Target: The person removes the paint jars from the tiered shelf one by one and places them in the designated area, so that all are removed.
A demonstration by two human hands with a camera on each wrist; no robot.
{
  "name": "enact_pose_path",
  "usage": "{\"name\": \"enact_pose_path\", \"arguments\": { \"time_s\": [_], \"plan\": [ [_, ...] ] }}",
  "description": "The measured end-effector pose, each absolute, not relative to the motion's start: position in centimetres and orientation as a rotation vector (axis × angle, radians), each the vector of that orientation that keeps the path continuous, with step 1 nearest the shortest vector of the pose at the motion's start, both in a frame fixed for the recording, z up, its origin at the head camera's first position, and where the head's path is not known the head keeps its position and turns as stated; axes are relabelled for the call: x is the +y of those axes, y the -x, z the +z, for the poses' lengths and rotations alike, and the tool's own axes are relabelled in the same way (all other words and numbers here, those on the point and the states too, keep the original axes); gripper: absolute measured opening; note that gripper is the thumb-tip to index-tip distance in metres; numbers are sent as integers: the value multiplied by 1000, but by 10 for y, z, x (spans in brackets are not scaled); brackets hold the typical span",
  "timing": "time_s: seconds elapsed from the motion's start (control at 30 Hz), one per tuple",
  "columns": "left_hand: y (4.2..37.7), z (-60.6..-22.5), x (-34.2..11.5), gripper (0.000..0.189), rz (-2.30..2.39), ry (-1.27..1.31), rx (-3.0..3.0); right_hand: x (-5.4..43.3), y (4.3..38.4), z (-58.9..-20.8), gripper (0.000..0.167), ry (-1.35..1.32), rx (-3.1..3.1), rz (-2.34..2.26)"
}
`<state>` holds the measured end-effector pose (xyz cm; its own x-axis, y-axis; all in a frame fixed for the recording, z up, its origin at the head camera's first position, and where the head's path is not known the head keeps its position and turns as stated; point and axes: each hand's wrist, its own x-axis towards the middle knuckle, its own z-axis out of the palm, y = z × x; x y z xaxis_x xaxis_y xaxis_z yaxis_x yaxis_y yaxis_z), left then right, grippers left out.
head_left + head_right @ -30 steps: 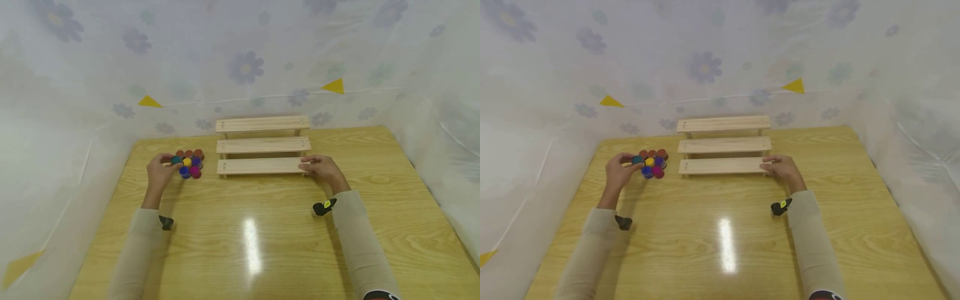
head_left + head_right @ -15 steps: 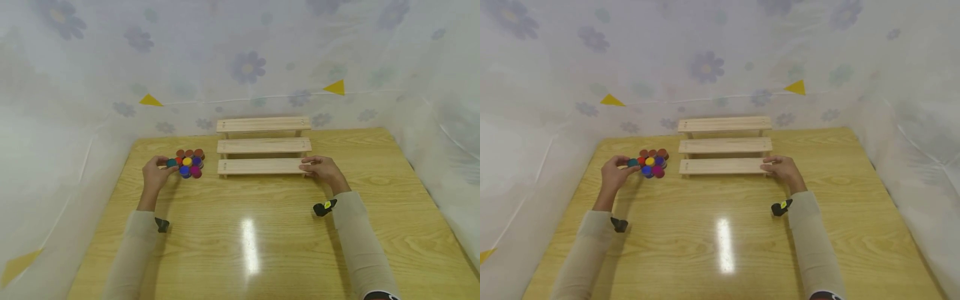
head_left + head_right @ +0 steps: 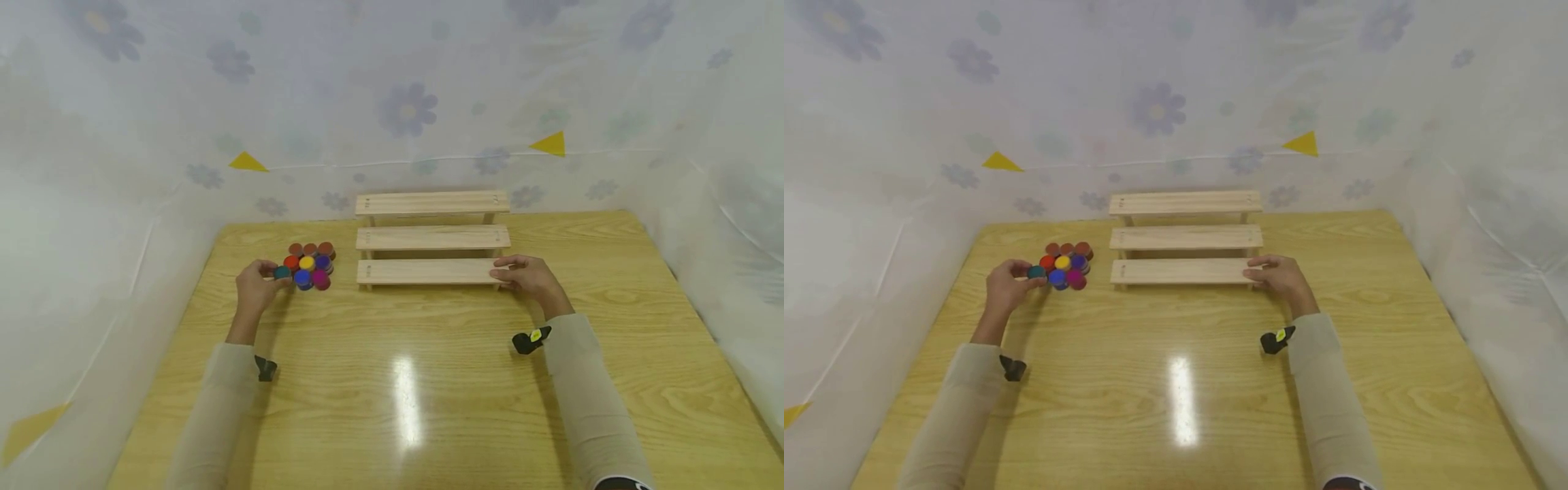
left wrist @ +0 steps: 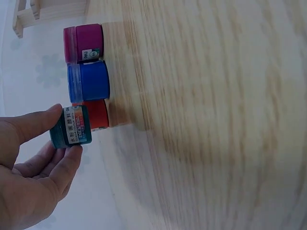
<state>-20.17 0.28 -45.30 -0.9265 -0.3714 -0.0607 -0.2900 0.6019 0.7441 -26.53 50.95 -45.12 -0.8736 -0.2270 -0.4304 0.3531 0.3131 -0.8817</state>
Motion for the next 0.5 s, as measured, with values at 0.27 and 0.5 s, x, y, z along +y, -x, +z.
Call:
{"name": "enact_pose_path", "arguments": {
  "time_s": [0.27, 0.5],
  "plan": [
    [206, -458, 2, 40, -1200, -625, -2799, 514, 270, -470, 56, -76, 2131, -1604],
    [206, -462, 2, 38, -1180, -645, -2797, 505, 259, -446, 53, -95, 2121, -1582]
  ]
}}
